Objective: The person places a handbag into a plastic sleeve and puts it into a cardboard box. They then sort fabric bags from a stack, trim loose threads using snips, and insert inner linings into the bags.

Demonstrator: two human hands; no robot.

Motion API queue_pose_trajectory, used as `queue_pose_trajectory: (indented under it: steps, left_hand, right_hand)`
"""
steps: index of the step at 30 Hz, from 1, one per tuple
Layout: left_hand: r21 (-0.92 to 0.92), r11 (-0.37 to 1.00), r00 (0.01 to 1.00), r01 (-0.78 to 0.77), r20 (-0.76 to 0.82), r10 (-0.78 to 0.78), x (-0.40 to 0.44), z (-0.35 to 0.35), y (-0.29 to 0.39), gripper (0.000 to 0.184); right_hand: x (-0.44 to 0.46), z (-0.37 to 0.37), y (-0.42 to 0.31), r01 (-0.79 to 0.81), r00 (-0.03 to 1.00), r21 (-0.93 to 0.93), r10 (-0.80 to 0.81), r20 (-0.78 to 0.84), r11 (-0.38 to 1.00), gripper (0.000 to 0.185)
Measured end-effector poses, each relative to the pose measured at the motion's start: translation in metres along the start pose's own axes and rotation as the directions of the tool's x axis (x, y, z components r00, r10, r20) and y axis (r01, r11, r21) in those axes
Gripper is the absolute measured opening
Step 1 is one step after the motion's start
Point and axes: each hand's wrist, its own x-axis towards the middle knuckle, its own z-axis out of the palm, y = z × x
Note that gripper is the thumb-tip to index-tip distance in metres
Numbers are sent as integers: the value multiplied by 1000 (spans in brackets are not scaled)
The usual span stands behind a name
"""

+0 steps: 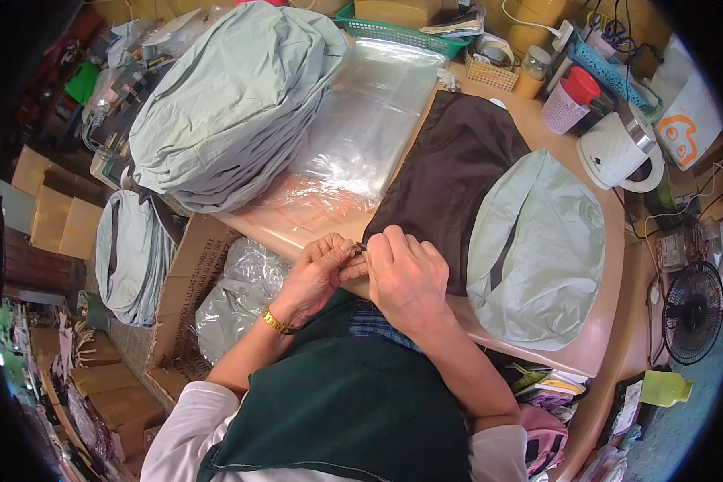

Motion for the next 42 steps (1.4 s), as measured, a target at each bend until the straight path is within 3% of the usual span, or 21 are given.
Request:
queue_pose_trajectory:
  steps: [4, 7, 9, 12, 13, 15, 19, 21, 23, 25, 26, 27, 28, 31, 32, 34, 35, 37, 39, 41, 42]
  left_hand:
    - [28, 999, 1000, 23, 19, -24, -2, 3, 2, 20]
    - [76, 996, 999, 42, -15, -41, -8, 11, 8, 20]
    - [108, 993, 999, 48, -5, -48, -11, 6, 12, 20]
    - [368, 929, 989, -46, -115, 94, -20, -29, 23, 35]
    - [378, 924, 985, -53, -130, 110, -21, -57, 24, 29]
    - [581, 813, 970, 42, -218, 106, -24, -61, 36, 33]
    - [628, 778, 981, 15, -159, 109, -7, -14, 16, 38]
    - [951, 281, 968, -128, 59, 242, 14, -8, 1, 37]
    - [903, 409, 980, -134, 60, 190, 23, -4, -10, 37]
    - [839, 526, 988, -139, 78, 136, 27, -4, -12, 38]
    - [827, 547, 988, -129, 61, 142, 25, -6, -11, 34]
    - [815, 567, 988, -122, 43, 150, 23, -9, -9, 31]
    - [876, 482, 999, -12, -13, 48, 15, -3, 5, 24]
    - [913, 407, 999, 24, -11, -33, -4, -20, 22, 22]
    - [913, 407, 1000, 19, -8, -29, -9, -24, 30, 22]
    - [900, 393, 928, 191, -35, -371, -15, -27, 43, 29]
    - [900, 394, 930, 185, -31, -367, -14, -25, 36, 29]
    - [688, 720, 954, 92, 147, -262, -9, -14, 14, 38]
    - [588, 808, 979, 45, 134, -152, -1, 8, -4, 44]
    - [143, 987, 996, 66, -64, -57, 11, 26, -15, 53]
    - [27, 999, 997, 41, -61, -39, 16, 35, -11, 41]
  right_hand:
    - [9, -8, -2, -64, 998, 59, 64, 4, 996, 25]
    - [17, 1, 25, -330, 943, 265, 305, 132, 906, 18]
    - [0, 35, 67, -323, 919, 118, 281, 278, 939, 17]
    - [-15, 53, 96, -398, 904, 46, 384, 187, 916, 15]
    - [-15, 55, 98, -401, 903, 45, 386, 188, 915, 15]
    - [-14, 56, 100, -475, 872, 26, 466, 149, 880, 15]
    - [-7, 56, 88, -455, 889, 68, 449, 88, 888, 16]
    - [5, 42, 71, -335, 940, 406, 328, 90, 850, 22]
    - [11, 41, 54, -238, 970, 594, 221, 102, 769, 21]
    - [8, 41, 55, -366, 901, 587, 118, 416, 722, 16]
    - [1, 50, 69, -389, 809, 433, 77, 582, 813, 16]
    - [1, 46, 71, -389, 812, 432, 81, 578, 813, 16]
    - [2, 39, 70, -360, 860, 434, 113, 497, 826, 15]
    - [1, 35, 83, -357, 933, 443, 337, 125, 822, 9]
    - [0, 30, 91, -399, 913, 450, 393, 112, 799, 9]
    - [5, 22, 94, -432, 892, 456, 444, 86, 778, 10]
    - [7, 19, 87, -403, 901, 460, 432, 47, 791, 12]
    - [10, 15, 75, -369, 911, 464, 413, 7, 805, 14]
    - [11, 13, 65, -360, 907, 452, 419, -33, 816, 13]
    - [8, 14, 62, -344, 914, 462, 404, -35, 818, 14]
    - [7, 12, 60, -343, 915, 454, 402, -38, 822, 14]
